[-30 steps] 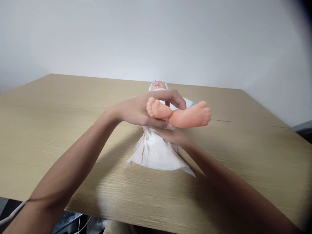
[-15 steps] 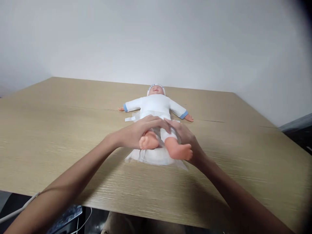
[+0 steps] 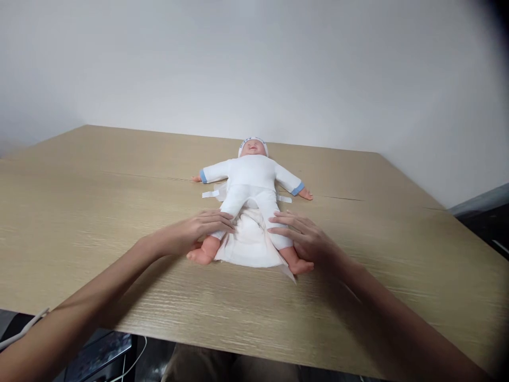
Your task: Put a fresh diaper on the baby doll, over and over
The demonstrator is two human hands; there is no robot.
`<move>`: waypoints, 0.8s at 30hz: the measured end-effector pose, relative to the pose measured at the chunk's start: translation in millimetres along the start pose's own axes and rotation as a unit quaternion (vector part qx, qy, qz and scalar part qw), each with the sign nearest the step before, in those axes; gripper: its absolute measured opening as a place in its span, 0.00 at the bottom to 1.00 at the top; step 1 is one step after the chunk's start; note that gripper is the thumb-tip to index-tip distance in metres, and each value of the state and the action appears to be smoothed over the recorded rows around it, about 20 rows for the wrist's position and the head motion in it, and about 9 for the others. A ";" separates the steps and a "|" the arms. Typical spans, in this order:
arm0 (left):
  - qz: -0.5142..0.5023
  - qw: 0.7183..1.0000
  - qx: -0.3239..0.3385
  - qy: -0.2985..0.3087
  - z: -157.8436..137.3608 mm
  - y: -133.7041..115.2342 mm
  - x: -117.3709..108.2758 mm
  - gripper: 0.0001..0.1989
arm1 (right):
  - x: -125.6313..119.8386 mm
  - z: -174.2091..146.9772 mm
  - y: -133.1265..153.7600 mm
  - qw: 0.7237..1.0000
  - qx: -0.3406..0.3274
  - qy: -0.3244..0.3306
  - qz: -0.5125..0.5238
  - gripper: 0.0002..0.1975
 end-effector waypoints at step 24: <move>-0.029 0.987 -0.143 -0.064 -23.4 -57.6 42.5 0.16 | 8.1 -26.4 109.9 0.991 0.124 0.029 -0.049 0.38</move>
Point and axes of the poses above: each hand's wrist, its own z-axis towards the middle knuckle, its own x-axis out of the palm, y = z × x, the point moved 7 cm from there along z, towards the middle knuckle, and after that the axes turned 7 degrees about y, right-handed, at the moved point
